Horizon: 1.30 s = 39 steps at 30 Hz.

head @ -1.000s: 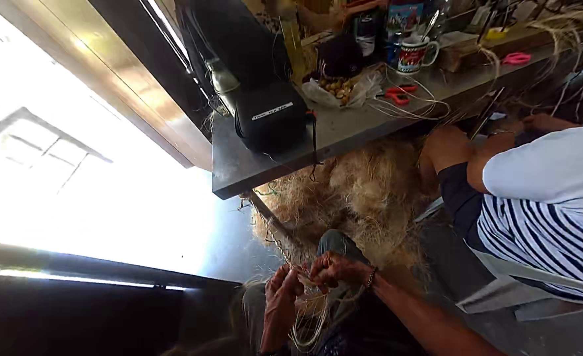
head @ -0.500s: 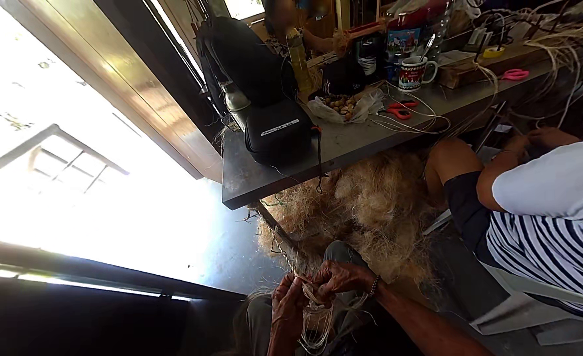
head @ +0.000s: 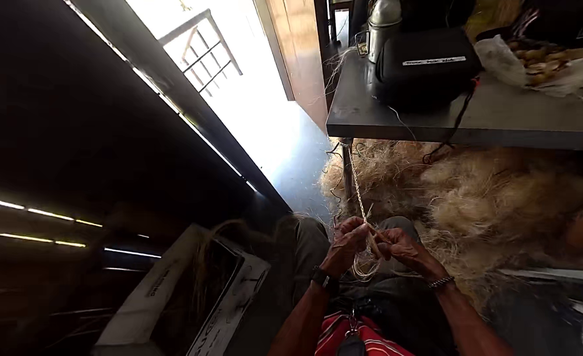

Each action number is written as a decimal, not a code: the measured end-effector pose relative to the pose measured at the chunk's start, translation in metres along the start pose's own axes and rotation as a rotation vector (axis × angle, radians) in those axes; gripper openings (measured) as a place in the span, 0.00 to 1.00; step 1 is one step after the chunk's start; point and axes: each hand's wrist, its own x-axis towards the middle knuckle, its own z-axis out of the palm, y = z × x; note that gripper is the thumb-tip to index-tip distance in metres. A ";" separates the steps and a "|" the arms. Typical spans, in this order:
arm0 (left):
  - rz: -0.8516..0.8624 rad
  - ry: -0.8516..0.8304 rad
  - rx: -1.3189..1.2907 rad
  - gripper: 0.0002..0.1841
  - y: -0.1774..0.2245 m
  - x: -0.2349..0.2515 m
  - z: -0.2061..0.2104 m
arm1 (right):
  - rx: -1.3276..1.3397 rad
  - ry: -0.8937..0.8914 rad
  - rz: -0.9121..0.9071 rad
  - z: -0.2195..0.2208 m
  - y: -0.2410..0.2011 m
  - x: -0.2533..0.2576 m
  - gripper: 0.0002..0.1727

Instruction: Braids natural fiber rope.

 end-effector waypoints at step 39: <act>0.083 0.028 0.134 0.18 0.034 -0.016 -0.009 | 0.872 0.570 -0.439 -0.060 0.042 -0.204 0.59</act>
